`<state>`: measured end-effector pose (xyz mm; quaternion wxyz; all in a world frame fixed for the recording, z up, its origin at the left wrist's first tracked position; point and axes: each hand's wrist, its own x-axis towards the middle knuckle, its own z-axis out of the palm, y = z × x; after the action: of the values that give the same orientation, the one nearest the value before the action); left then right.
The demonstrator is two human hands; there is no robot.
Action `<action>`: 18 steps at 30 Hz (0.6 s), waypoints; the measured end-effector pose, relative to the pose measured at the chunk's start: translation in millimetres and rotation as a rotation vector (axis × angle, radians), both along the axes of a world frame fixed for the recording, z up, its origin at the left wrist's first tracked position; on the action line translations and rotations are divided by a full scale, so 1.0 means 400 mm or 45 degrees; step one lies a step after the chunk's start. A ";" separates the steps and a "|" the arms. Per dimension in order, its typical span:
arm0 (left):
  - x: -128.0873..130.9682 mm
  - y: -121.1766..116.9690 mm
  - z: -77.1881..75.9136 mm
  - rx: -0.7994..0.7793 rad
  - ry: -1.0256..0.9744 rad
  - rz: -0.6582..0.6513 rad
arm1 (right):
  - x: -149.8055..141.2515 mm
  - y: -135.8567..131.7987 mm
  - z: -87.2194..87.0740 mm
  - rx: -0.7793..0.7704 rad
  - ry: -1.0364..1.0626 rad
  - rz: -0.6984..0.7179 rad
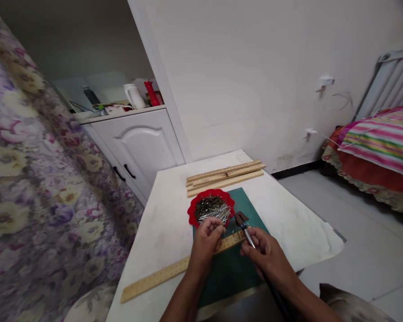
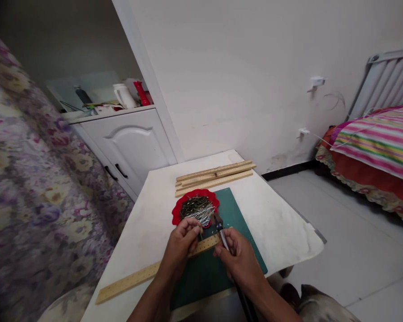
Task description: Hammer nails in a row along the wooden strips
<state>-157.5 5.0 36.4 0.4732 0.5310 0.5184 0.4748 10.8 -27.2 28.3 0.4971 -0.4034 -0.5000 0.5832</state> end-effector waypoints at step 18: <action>0.018 -0.062 -0.050 0.015 0.054 -0.285 | 0.021 0.000 0.000 -0.050 0.009 0.045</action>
<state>-150.2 -19.7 16.6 0.5090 0.5983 0.4630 0.4106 19.2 -27.3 28.4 0.4804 -0.4022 -0.4938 0.6031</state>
